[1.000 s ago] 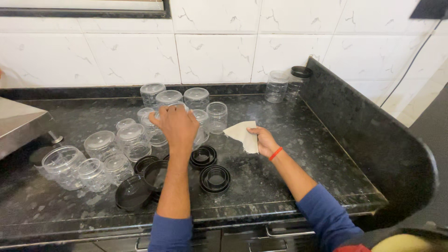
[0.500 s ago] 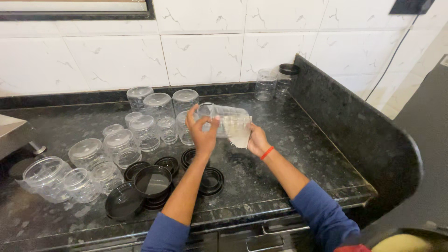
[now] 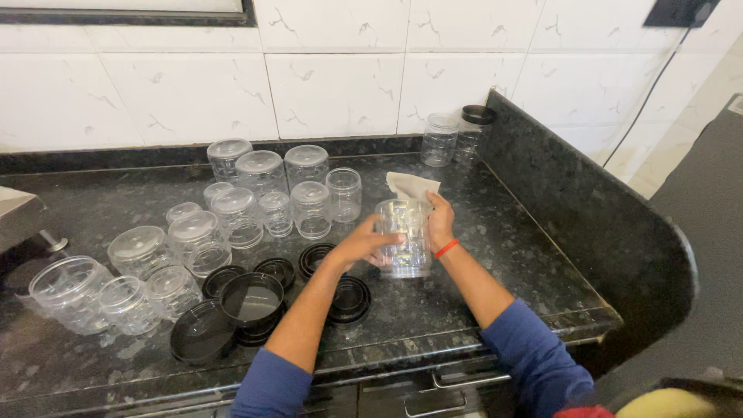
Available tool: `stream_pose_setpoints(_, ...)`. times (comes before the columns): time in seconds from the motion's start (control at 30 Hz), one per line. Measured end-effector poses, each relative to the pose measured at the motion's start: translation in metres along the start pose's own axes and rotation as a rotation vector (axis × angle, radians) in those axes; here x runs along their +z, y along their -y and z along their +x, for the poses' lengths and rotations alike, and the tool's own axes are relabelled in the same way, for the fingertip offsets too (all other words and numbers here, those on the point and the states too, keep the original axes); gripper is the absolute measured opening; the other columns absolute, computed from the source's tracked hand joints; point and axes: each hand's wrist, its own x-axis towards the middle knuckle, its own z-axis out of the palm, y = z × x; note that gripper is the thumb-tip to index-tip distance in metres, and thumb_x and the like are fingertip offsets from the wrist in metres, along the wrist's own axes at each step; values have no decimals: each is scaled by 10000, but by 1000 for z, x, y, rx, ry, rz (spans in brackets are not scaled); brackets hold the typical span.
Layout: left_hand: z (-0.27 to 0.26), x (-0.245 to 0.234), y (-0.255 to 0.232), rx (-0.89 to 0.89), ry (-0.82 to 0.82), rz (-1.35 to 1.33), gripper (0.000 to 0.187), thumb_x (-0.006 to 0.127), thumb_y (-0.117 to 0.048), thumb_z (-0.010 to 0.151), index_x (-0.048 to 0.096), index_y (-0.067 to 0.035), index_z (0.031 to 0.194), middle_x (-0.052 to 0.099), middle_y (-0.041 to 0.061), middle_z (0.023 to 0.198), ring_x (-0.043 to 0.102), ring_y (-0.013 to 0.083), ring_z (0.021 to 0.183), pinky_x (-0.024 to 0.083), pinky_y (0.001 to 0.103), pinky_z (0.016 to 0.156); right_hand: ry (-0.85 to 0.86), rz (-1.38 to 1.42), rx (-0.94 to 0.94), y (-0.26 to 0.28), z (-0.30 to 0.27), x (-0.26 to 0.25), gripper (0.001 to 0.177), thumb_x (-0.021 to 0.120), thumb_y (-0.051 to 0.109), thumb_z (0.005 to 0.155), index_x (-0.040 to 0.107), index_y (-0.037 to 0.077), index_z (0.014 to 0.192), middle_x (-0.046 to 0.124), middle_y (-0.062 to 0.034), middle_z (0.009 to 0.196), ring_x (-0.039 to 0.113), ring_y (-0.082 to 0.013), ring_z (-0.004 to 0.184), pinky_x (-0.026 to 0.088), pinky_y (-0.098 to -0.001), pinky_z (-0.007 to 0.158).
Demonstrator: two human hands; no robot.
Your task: The person wipes the exterior and interior of clear plastic containers and black lids with a white cloth on a dark countertop. The person handles each container and lid one at a time, rotating them to wipe all sides, then places them back on the counter.
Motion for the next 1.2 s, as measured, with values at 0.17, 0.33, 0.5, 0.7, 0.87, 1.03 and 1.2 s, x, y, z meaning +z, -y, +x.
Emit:
stream_pose_setpoints(0.17,5,16,1,220,-67,-312,996,778,-478,811,247,-131,1579,557,232,1395,653,304,1184,584,436,892,186,-20,-103,26,-34,35,381,524,232,1063,621,-40,1312,699,-118,1228,664,-190,1082,521,-318,975)
stream_pose_setpoints(0.33,5,9,-6,228,-258,-491,981,762,-476,746,275,-212,1556,557,216,1354,642,368,1139,570,526,846,439,-330,-362,56,-80,76,533,472,202,1071,384,16,1564,421,-120,1605,433,-219,1427,317,-345,1203)
stream_pose_setpoints(0.5,7,-17,-8,242,-541,-644,940,689,-541,792,232,-251,1560,430,138,1480,509,346,1295,499,576,949,741,-698,-656,72,-117,101,470,439,135,1087,450,15,1542,292,-147,1710,258,-313,1595,219,-412,1294)
stream_pose_setpoints(0.7,10,-28,2,557,-714,-385,891,717,-532,924,271,-149,1594,372,185,1625,400,276,1471,345,428,1175,844,-921,-821,76,-142,115,472,453,113,1074,478,46,1541,350,-153,1680,213,-360,1613,184,-459,1312)
stream_pose_setpoints(0.87,7,-13,-2,454,-373,-269,893,690,-525,874,300,-186,1602,419,149,1571,465,274,1399,422,417,1092,619,-863,-801,83,-127,112,468,474,106,1075,485,48,1539,389,-161,1664,247,-350,1603,193,-465,1308)
stream_pose_setpoints(1.03,2,-13,-5,328,-271,-255,843,678,-509,887,310,-191,1576,516,148,1491,540,258,1331,459,415,1062,533,-891,-826,85,-111,98,527,537,29,985,523,58,1511,419,-147,1648,309,-336,1583,276,-447,1289)
stream_pose_setpoints(1.2,9,-30,1,277,-488,-350,737,613,-536,927,375,-173,1523,537,88,1395,550,226,1247,484,441,978,800,-982,-893,74,-124,102,570,552,-59,922,579,63,1478,475,-115,1619,326,-324,1584,224,-488,1327)
